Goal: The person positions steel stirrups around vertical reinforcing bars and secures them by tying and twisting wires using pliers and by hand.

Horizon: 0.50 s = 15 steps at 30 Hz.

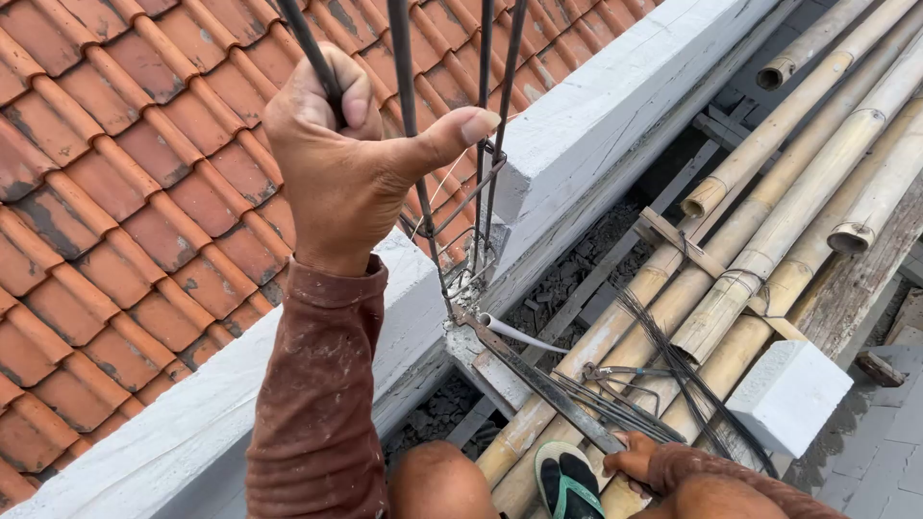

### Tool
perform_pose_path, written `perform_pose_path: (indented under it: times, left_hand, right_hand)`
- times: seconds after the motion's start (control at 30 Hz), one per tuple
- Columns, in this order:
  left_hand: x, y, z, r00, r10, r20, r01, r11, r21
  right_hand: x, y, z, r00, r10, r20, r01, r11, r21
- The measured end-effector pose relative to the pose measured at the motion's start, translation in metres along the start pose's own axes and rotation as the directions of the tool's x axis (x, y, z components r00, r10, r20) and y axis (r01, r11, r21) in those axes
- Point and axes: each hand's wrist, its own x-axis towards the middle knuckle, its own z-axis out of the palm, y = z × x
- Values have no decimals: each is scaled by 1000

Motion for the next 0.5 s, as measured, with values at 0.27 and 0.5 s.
perform_pose_path:
  times: [0.27, 0.5]
  left_hand:
    - [-14, -20, 14, 992, -69, 107, 83, 988, -132]
    - [-16, 1, 17, 984, -108, 144, 103, 994, 41]
  right_hand:
    - [66, 138, 0, 906, -410, 107, 406, 912, 59]
    - [69, 146, 20, 947, -306, 95, 303, 952, 48]
